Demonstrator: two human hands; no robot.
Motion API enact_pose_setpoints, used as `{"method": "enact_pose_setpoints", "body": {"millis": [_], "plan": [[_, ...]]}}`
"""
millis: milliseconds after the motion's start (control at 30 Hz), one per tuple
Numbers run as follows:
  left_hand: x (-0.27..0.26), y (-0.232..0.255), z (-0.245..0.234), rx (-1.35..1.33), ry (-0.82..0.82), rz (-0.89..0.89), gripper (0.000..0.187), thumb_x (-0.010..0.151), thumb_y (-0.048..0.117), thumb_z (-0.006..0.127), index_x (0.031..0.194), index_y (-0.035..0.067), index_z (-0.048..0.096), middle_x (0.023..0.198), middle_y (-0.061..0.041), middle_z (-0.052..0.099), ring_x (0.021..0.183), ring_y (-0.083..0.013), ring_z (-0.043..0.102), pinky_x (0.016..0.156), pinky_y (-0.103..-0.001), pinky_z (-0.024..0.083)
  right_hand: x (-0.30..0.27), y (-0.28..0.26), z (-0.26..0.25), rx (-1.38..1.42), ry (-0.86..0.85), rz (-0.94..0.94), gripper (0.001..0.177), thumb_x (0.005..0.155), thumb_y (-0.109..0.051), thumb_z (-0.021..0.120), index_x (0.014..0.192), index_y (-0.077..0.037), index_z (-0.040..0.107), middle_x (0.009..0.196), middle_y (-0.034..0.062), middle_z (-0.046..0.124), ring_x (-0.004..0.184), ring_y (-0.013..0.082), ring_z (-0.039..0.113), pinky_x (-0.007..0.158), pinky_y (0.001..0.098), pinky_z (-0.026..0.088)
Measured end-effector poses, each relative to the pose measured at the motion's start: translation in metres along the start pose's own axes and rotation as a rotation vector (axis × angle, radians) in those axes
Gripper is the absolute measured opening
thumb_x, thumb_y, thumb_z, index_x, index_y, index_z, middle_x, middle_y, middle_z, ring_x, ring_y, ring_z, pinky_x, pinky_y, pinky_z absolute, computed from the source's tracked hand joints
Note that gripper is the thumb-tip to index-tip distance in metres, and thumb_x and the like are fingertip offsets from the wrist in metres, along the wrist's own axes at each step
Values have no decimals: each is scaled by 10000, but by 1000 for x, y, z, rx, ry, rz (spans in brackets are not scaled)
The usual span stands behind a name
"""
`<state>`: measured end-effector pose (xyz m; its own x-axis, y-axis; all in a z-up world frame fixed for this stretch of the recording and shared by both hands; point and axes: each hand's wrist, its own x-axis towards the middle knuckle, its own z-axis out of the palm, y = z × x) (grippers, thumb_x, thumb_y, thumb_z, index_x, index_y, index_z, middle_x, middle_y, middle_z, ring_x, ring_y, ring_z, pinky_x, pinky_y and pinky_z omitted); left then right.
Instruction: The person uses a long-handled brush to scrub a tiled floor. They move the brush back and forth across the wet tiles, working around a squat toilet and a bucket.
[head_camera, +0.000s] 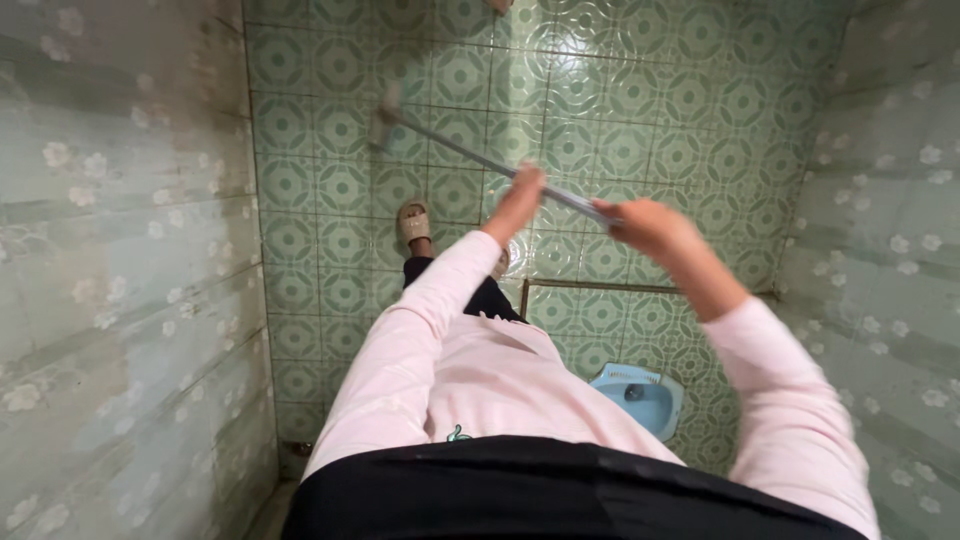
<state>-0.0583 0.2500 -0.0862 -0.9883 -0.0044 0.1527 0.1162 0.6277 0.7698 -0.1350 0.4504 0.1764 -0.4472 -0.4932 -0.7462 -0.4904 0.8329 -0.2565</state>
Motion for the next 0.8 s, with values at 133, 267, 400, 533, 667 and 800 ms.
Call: {"method": "enact_pose_setpoints", "body": {"millis": [133,267,400,533,667,800], "plan": [[-27,-49,-53,312,-58,-134,292,825,-40,577,1097,62,613,1244,-199,624,1314,-465,500,1078,-482,427,68,-68,89,61,76,-34,600,988,-164,602,1552,-313,457,972,176,730,859,360,737,729,495,595],[-36,-56,-62,368,-27,-89,320,763,-59,588,1051,70,642,1170,-177,642,1242,-458,520,1092,-503,390,73,-59,104,106,163,-90,558,961,-278,663,1501,-276,521,979,190,735,854,382,716,755,499,572],[14,4,6,-120,14,61,205,768,12,702,922,49,572,1018,-214,612,1038,-468,555,979,-544,406,5,26,11,245,-12,150,371,985,-308,644,1351,-253,672,1067,83,756,914,271,723,836,418,549],[84,93,89,277,-318,-47,97,971,8,556,1019,79,601,1035,-173,650,1096,-365,634,1200,-505,413,-95,74,-89,128,39,290,408,969,-388,690,1339,-223,729,849,163,765,687,277,685,693,432,563],[89,115,114,292,-85,129,328,808,-61,545,1134,-29,566,1085,-202,638,1156,-399,618,1184,-494,363,-114,87,-123,139,84,296,401,939,-382,723,1286,-186,769,842,155,742,665,244,720,657,398,588],[78,79,94,266,46,112,344,831,-34,538,1173,-32,573,1121,-226,638,1232,-475,567,1080,-437,377,-71,83,-101,149,36,322,423,932,-406,713,1318,-235,736,868,139,791,672,243,701,660,405,573]]}}
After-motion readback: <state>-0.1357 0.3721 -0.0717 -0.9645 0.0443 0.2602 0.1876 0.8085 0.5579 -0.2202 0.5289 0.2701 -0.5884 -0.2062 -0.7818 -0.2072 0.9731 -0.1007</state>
